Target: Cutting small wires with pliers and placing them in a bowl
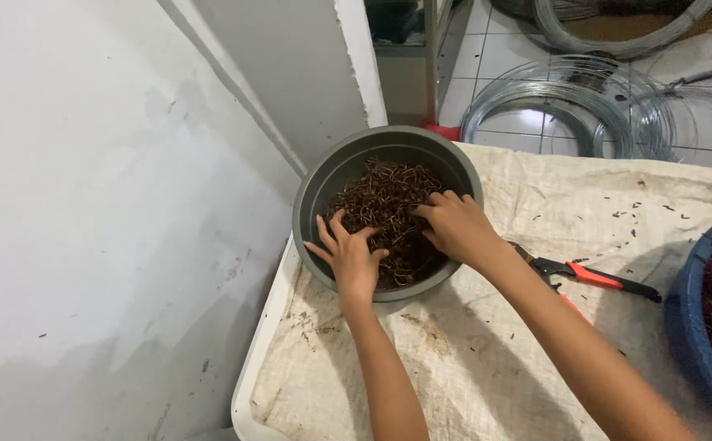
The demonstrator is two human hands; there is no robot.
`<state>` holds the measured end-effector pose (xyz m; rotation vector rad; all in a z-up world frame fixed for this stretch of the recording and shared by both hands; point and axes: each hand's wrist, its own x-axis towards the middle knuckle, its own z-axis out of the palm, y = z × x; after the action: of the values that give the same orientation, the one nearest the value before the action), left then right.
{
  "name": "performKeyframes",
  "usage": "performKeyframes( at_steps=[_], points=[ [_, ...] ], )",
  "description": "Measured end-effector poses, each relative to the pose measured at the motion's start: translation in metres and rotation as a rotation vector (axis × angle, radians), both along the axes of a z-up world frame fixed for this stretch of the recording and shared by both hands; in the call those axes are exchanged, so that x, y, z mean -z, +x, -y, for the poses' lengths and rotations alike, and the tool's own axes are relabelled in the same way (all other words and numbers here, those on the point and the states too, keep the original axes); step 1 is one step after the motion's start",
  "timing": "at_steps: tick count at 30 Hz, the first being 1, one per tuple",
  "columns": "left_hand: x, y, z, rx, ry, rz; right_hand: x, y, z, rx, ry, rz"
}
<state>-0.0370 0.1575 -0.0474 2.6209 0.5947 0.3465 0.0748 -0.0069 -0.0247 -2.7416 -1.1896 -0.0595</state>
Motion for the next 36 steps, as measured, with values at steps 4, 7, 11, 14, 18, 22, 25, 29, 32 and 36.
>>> performKeyframes(
  at_steps=[4,7,11,14,18,22,25,29,32,36],
  points=[
    [-0.011,0.001,0.005,-0.032,0.009,-0.016,0.008,0.005,-0.011,-0.018,-0.072,-0.081],
    [-0.008,-0.002,0.004,-0.042,-0.065,0.069,-0.003,0.0,-0.01,-0.032,-0.166,-0.098],
    [0.013,0.01,-0.003,-0.115,0.002,0.082,-0.024,-0.009,-0.005,-0.01,0.011,-0.161],
    [0.02,0.011,-0.003,-0.117,0.026,0.085,-0.028,-0.012,-0.003,0.004,0.05,-0.177],
    [0.0,0.009,0.0,-0.039,-0.093,0.122,-0.034,-0.014,-0.003,-0.003,0.067,-0.211],
    [-0.016,0.008,0.005,-0.009,-0.118,0.147,-0.033,-0.013,-0.003,0.012,0.075,-0.213],
    [-0.022,0.007,0.008,0.024,-0.164,0.179,-0.028,-0.011,-0.003,0.02,0.085,-0.231],
    [-0.021,0.008,0.01,0.004,-0.133,0.212,-0.018,-0.005,-0.002,0.034,0.092,-0.233],
    [-0.022,0.008,0.009,-0.014,-0.143,0.264,-0.02,-0.005,-0.004,0.044,0.057,-0.232],
    [-0.024,0.007,0.008,-0.008,-0.175,0.312,-0.034,-0.011,-0.004,0.031,0.02,-0.248]
  ],
)
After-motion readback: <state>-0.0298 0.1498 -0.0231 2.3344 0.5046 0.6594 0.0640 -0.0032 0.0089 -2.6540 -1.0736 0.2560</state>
